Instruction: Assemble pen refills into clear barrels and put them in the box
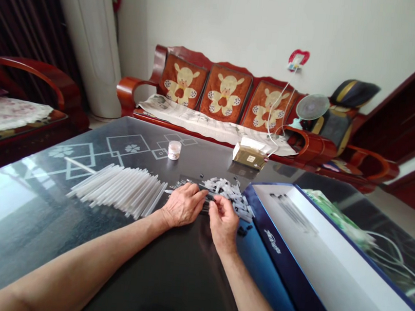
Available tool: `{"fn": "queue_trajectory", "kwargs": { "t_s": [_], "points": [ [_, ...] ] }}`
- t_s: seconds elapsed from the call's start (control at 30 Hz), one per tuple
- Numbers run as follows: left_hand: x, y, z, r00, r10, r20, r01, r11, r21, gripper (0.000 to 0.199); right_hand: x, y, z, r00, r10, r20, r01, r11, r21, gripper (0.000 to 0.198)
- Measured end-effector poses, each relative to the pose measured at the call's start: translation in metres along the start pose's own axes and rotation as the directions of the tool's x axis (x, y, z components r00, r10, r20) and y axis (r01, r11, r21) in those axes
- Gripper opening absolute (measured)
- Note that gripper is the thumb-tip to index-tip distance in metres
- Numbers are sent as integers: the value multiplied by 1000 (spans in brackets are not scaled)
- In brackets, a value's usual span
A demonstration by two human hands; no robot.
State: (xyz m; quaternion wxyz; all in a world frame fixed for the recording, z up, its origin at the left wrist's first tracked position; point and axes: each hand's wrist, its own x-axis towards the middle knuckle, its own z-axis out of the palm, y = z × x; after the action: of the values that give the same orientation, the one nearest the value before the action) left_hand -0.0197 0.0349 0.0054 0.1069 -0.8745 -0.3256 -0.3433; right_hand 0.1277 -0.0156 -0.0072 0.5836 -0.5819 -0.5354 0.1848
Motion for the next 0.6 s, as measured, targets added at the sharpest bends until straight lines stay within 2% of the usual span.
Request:
{"fn": "queue_trajectory", "kwargs": {
  "t_s": [0.13, 0.6],
  "points": [
    [0, -2, 2, 1000, -3, 12, 4, 1000, -10, 31, 5, 1, -3, 998, -43, 35, 43, 999, -16, 25],
    [0, -2, 1, 998, 11, 58, -10, 1000, -17, 32, 10, 8, 3, 990, 68, 124, -80, 992, 96, 28]
  ]
}}
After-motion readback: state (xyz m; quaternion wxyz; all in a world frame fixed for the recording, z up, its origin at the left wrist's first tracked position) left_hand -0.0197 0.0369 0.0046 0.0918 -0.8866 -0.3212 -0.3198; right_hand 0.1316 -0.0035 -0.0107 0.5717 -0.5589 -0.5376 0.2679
